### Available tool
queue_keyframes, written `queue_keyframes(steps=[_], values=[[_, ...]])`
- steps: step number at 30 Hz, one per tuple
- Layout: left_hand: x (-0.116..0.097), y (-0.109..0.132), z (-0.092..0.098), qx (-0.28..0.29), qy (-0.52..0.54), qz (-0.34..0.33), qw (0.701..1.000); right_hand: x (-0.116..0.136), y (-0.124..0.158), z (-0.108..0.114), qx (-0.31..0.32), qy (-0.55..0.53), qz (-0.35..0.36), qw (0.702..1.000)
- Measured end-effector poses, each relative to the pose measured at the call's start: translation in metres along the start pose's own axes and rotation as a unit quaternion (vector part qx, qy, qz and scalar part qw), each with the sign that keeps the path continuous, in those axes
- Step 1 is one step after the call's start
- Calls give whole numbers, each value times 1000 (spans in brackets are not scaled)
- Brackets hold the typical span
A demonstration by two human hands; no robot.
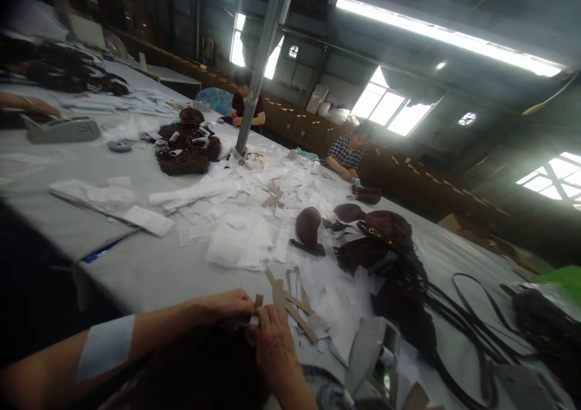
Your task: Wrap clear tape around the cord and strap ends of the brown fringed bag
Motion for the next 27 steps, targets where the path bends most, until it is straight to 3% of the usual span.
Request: queue_keyframes(steps=[11,22,27], values=[[5,-4,-3,-27,29,18,999,-1,2,5,-24,-54,-5,998],[8,-3,1,-153,29,-66,986,-3,8,5,-31,-106,-18,994],[4,7,0,-140,49,-93,985,4,4,14,-41,-80,2,996]])
Point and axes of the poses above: each hand's wrist, its own y-axis away from the middle knuckle, its own z-axis out of the back of the hand, x = y × z, the point moved 10 cm from there along -y, towards the middle knuckle, and after that the axes turned 5 degrees about -x, right-handed, at the moved point
